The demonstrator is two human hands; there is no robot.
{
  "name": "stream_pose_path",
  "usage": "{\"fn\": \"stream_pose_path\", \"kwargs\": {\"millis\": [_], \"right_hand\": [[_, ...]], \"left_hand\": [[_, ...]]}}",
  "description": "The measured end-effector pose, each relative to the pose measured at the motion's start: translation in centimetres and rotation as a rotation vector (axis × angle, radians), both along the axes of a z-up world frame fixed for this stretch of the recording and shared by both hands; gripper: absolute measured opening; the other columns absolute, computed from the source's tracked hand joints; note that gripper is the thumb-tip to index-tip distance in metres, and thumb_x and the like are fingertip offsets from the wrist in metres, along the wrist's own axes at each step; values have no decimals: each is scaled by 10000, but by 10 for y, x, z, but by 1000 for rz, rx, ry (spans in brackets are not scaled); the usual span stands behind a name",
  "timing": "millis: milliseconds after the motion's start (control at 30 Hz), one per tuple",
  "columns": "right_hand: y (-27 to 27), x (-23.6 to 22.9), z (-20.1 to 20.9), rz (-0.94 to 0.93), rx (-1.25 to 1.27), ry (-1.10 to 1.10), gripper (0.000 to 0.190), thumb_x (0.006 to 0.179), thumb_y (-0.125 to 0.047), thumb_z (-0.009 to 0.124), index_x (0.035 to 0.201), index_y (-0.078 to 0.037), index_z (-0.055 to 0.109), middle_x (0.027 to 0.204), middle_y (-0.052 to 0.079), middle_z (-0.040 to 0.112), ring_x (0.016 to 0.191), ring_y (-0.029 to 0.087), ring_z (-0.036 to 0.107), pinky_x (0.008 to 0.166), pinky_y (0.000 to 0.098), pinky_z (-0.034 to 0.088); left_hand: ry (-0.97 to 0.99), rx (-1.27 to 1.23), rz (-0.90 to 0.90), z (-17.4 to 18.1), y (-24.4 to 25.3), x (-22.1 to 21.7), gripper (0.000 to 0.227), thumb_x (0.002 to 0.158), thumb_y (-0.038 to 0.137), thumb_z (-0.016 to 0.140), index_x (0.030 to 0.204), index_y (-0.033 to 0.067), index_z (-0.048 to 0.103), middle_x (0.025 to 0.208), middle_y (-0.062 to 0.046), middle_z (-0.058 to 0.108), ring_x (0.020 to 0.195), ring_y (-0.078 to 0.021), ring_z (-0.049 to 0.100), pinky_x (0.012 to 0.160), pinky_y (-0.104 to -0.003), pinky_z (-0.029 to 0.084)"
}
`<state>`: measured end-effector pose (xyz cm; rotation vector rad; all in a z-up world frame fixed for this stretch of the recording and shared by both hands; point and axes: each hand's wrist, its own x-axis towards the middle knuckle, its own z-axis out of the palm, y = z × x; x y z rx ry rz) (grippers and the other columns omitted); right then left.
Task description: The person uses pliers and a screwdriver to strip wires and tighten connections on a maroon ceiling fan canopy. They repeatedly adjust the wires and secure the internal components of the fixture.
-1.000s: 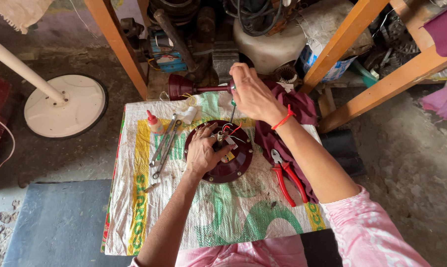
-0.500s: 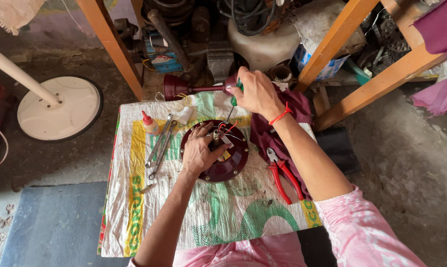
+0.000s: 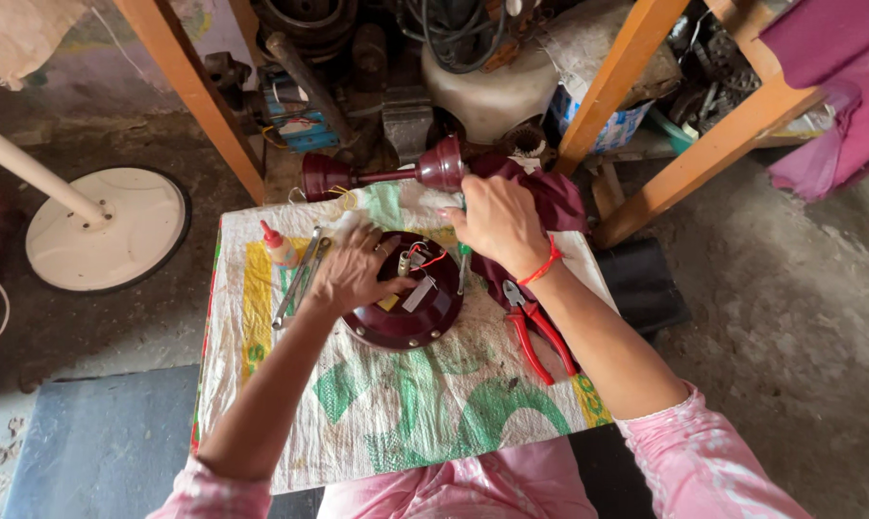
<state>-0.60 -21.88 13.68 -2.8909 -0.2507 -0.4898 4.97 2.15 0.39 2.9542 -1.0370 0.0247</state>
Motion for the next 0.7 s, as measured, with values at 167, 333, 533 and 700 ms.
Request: {"fn": "stream_pose_path", "kwargs": {"millis": [167, 333, 533, 700], "right_hand": [[4, -38, 7, 54, 227, -72, 172, 950, -231, 719, 909, -64, 716, 555, 66, 617, 388, 225, 565, 401, 429, 429], [2, -79, 16, 179, 175, -16, 248, 935, -203, 729, 955, -19, 564, 688, 129, 613, 552, 318, 603, 517, 471, 447], [-6, -82, 30, 441, 185, -24, 239, 882, -40, 690, 1023, -3, 501, 940, 193, 562, 777, 424, 614, 669, 496, 471], [-1, -72, 24, 336, 160, 26, 235, 825, -38, 723, 971, -10, 542, 900, 192, 599, 774, 430, 638, 657, 508, 478]], "left_hand": [[-93, -315, 272, -39, -25, -44, 860, 970, 664, 399, 1619, 103, 335, 1632, -256, 308, 1487, -435, 295, 1221, -503, 176], [-56, -315, 485, -15, -48, -56, 901, 911, 741, 500, 1505, 70, 407, 1531, -259, 401, 1428, -431, 359, 1197, -535, 209], [-113, -465, 468, 9, -44, -65, 681, 944, 618, 553, 1373, 89, 581, 1280, -205, 561, 1275, -410, 505, 1121, -565, 318], [-178, -491, 455, 1, -47, -63, 656, 958, 561, 588, 1385, 64, 591, 1292, -227, 552, 1267, -418, 497, 1133, -577, 302]]}}
